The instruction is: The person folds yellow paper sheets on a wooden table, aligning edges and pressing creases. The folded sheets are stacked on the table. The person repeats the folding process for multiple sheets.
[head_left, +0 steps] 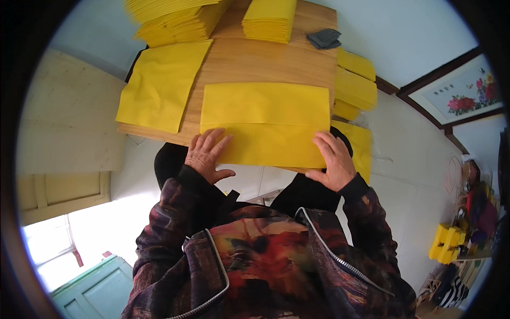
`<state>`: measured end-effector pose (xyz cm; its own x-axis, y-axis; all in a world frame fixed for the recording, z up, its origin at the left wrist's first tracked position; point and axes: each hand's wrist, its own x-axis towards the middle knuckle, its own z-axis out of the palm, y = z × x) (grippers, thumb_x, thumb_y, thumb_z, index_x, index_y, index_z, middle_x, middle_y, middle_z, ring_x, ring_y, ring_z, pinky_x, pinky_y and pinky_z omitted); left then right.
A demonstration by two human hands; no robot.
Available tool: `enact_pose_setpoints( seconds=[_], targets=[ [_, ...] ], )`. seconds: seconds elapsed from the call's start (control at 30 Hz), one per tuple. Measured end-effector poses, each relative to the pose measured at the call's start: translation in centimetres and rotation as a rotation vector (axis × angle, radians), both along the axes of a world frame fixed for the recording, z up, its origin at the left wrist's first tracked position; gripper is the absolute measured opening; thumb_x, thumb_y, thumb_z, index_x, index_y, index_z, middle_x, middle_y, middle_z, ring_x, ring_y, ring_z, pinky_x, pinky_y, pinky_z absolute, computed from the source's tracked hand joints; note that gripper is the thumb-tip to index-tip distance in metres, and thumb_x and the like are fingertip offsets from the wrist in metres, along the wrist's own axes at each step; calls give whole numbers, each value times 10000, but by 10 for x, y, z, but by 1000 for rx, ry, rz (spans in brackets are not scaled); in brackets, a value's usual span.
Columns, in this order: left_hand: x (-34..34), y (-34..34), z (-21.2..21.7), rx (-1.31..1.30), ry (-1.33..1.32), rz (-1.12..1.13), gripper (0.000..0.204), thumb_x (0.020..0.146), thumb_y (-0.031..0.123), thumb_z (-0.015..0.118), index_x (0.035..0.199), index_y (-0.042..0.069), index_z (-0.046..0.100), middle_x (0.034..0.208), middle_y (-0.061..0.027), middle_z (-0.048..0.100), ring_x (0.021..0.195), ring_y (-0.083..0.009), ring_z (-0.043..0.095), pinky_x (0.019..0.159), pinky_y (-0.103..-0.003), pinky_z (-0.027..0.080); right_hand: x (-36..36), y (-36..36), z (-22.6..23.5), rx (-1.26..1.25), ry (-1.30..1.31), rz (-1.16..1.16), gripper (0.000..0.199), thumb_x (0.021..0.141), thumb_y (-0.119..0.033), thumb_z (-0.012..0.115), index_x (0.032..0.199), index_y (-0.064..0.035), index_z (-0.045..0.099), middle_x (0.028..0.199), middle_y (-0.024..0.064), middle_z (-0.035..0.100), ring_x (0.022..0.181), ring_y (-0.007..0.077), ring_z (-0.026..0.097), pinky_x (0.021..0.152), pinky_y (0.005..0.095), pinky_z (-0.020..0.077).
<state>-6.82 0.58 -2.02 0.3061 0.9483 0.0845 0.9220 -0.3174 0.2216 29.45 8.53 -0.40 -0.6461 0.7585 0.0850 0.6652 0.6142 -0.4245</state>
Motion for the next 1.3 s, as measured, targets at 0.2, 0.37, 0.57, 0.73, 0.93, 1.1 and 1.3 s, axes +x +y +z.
enact_pose_setpoints(
  seconds=[0.2, 0.37, 0.57, 0.73, 0.93, 1.1, 1.3],
  targets=[
    [-14, -3, -24, 263, 99, 107, 559, 634, 103, 674, 1172, 154, 529, 1185, -59, 526, 1121, -267, 495, 925, -421, 387, -12, -13, -4, 69, -60, -4, 798, 572, -300, 826, 1246, -61, 471, 1325, 97, 419, 1255, 293, 383, 1051, 446, 289],
    [-22, -9, -29, 320, -3, 73, 398, 643, 46, 643, 1033, 111, 592, 1049, -65, 592, 986, -296, 570, 833, -402, 449, -8, -18, -13, 157, 11, 24, 745, 545, -180, 825, 1199, -59, 490, 1278, 93, 454, 1170, 297, 446, 991, 428, 337],
    [-26, -8, -15, 350, -221, 103, 186, 670, 53, 665, 854, 72, 640, 939, -82, 655, 878, -289, 620, 761, -365, 480, -2, -20, -16, 165, 112, 46, 609, 599, -182, 802, 1133, -56, 539, 1192, 76, 524, 1118, 284, 501, 937, 400, 374],
    [-34, 3, 0, 143, -378, 148, 190, 703, 45, 672, 887, 81, 641, 1026, -84, 654, 895, -281, 634, 806, -359, 473, 3, -11, -11, 55, 182, 46, 422, 655, -125, 751, 1037, -60, 584, 1116, 75, 581, 1032, 287, 539, 873, 395, 413],
    [-46, 21, 2, -13, -534, 124, 180, 740, 30, 680, 914, 47, 641, 1078, -110, 649, 964, -291, 631, 856, -322, 478, -1, 8, -9, -76, 320, -61, 153, 748, -58, 664, 895, -44, 624, 901, 104, 637, 866, 290, 594, 740, 359, 459],
    [-58, 34, -6, -214, -717, 233, 134, 822, 47, 643, 953, 21, 634, 946, -64, 660, 883, -179, 615, 806, -279, 466, -6, 21, -6, -289, 416, -240, 125, 826, -96, 625, 909, -5, 605, 823, 154, 608, 746, 332, 597, 658, 343, 471],
    [-65, 52, -11, -287, -804, 337, 175, 865, 92, 612, 1016, 3, 620, 843, -53, 646, 813, -124, 581, 767, -260, 455, -15, 28, -10, -232, 432, -354, 147, 849, -149, 618, 877, -6, 595, 757, 155, 587, 704, 338, 583, 623, 358, 460]
  ],
)
